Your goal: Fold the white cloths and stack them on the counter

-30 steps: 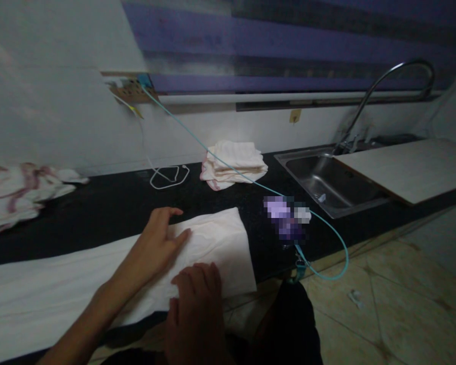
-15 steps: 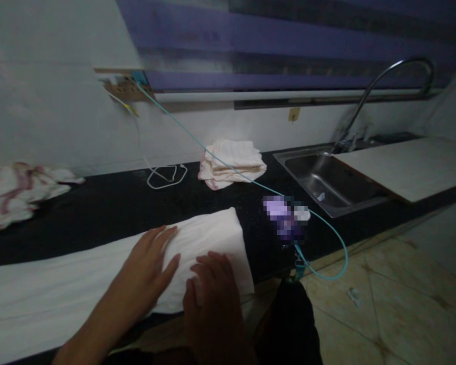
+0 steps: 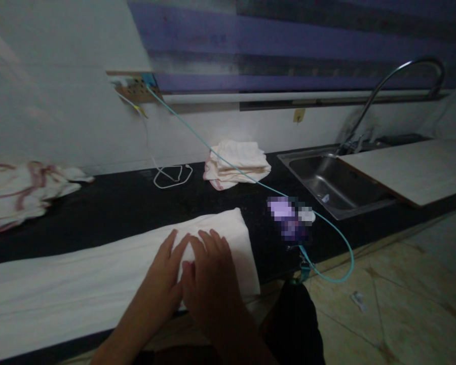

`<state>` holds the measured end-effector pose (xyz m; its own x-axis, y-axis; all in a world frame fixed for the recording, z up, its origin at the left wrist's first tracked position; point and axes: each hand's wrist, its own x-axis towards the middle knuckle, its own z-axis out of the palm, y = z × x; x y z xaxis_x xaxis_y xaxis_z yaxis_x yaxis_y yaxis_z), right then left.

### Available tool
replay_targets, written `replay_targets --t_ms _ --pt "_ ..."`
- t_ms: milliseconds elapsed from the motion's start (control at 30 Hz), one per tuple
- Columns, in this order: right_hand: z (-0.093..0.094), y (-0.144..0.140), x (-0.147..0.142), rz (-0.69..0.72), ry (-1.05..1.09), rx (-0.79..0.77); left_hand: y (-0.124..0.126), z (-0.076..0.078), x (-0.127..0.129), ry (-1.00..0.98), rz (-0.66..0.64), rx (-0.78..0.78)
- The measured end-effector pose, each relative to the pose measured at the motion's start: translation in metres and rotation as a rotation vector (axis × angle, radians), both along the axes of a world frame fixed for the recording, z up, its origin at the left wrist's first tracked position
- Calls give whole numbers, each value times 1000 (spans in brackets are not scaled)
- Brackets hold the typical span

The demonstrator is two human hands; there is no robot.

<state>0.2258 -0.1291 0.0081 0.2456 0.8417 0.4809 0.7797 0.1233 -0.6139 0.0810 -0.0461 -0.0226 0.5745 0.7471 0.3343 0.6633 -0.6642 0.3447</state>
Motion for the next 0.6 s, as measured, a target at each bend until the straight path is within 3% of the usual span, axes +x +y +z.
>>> replay_targets --t_ms 133,233,300,400,600 --pt "-14 4 0 -9 -56 19 2 26 -9 -137 332 -104" --pt "-21 -2 -2 -68 -37 68 0 46 -7 -64 526 -265" --pt "-20 -4 -5 -36 -28 35 -1 54 2 71 525 -349" --pt "-14 -1 -8 43 -42 -48 -1 55 19 210 458 -350" --pt "-9 1 0 75 -72 -141 -2 51 37 -56 429 -325"
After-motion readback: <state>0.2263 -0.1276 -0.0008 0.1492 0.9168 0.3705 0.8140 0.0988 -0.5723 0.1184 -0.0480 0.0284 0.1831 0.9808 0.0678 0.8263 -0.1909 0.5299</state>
